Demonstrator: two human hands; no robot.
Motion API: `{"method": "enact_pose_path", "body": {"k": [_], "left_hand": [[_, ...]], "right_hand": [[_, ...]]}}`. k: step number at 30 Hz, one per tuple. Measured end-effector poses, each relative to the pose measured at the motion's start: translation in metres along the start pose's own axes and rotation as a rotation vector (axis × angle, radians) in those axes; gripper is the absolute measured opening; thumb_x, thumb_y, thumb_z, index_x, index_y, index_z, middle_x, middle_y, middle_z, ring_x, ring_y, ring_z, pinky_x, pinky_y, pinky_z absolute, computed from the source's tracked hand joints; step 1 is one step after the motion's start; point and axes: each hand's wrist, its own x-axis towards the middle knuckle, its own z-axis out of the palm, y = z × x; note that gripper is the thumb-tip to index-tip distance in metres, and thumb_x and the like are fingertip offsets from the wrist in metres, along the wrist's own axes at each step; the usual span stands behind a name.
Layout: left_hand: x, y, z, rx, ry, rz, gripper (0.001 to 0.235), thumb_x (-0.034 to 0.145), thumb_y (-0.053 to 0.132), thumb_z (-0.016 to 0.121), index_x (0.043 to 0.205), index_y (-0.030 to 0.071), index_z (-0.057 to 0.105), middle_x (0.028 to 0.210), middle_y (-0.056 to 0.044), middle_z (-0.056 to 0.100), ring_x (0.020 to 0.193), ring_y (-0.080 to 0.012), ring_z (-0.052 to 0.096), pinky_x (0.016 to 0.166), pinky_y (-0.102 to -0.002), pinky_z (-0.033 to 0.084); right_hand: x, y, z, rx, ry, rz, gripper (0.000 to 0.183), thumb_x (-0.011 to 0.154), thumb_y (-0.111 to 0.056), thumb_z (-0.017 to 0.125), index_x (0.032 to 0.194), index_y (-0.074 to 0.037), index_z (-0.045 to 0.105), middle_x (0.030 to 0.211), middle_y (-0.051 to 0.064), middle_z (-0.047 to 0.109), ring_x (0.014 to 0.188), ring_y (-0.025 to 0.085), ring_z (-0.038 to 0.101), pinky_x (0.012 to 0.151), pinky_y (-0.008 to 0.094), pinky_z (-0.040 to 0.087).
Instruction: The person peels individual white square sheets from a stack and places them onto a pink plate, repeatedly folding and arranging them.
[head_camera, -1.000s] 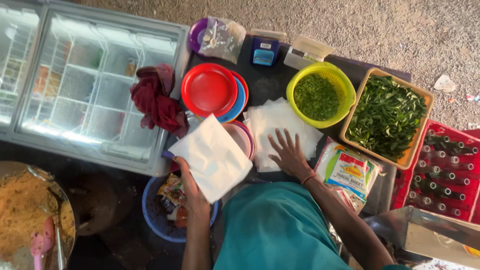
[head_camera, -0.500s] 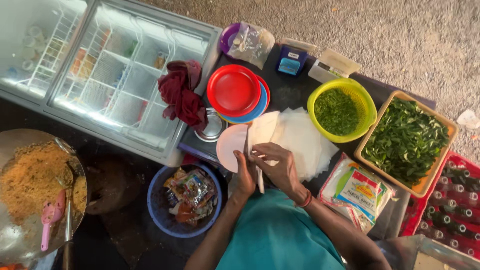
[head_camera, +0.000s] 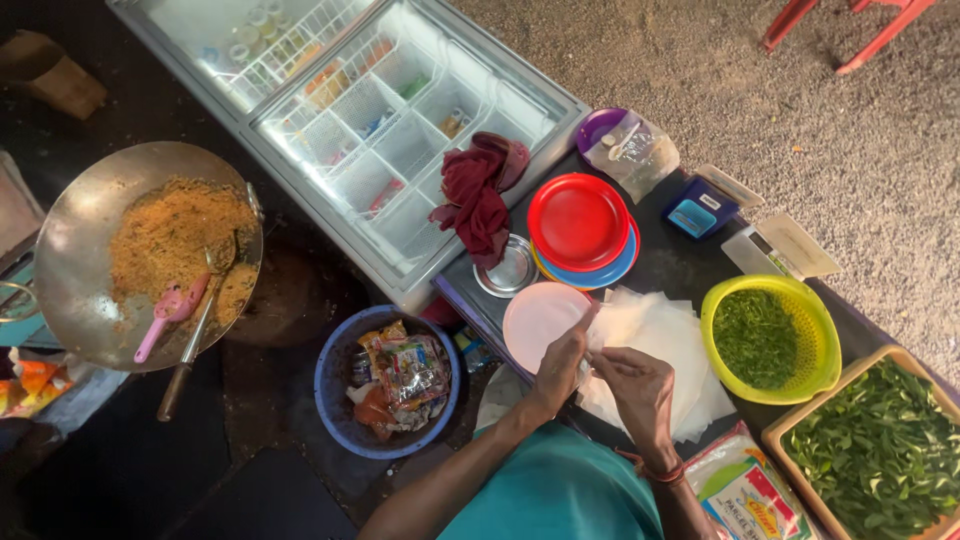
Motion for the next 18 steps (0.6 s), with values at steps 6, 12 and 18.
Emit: {"method": "enact_pose_path", "body": {"k": [6,12,18], "left_hand": [[-0.001,-0.045,-0.010,-0.127,0.061,-0.305,0.066,0.118,0.043,0.054,0.081,-0.010,0.047,0.074,-0.005,0.041,0.071,-0.0139,0.035,0.059,-0.032,0.030],[0.017,0.020,-0.041,-0.397,0.237,-0.300,0.076,0.104,0.060,0.050,0.145,-0.005,0.053,0.134,-0.019,0.065,0.111,-0.0255,0.068,0.090,-0.040,0.058],[0.023,0.061,-0.094,-0.671,0.350,-0.322,0.087,0.093,0.068,0.049,0.147,0.000,0.043,0.139,-0.018,0.060,0.121,-0.0337,0.064,0.100,-0.051,0.054]], "right_hand": [[0.009,0.028,0.005,0.007,-0.059,-0.014,0.020,0.084,-0.004,0.081,0.096,0.010,0.071,0.080,0.010,0.074,0.077,0.014,0.070,0.067,0.026,0.054],[-0.002,0.041,-0.008,0.349,0.126,0.018,0.014,0.098,-0.008,0.069,0.100,0.006,0.070,0.090,0.007,0.073,0.082,0.012,0.071,0.078,0.029,0.061],[-0.010,0.021,-0.078,0.678,0.458,-0.039,0.020,0.108,-0.023,0.060,0.109,-0.005,0.068,0.104,0.005,0.069,0.095,0.015,0.066,0.084,0.029,0.055]]}}
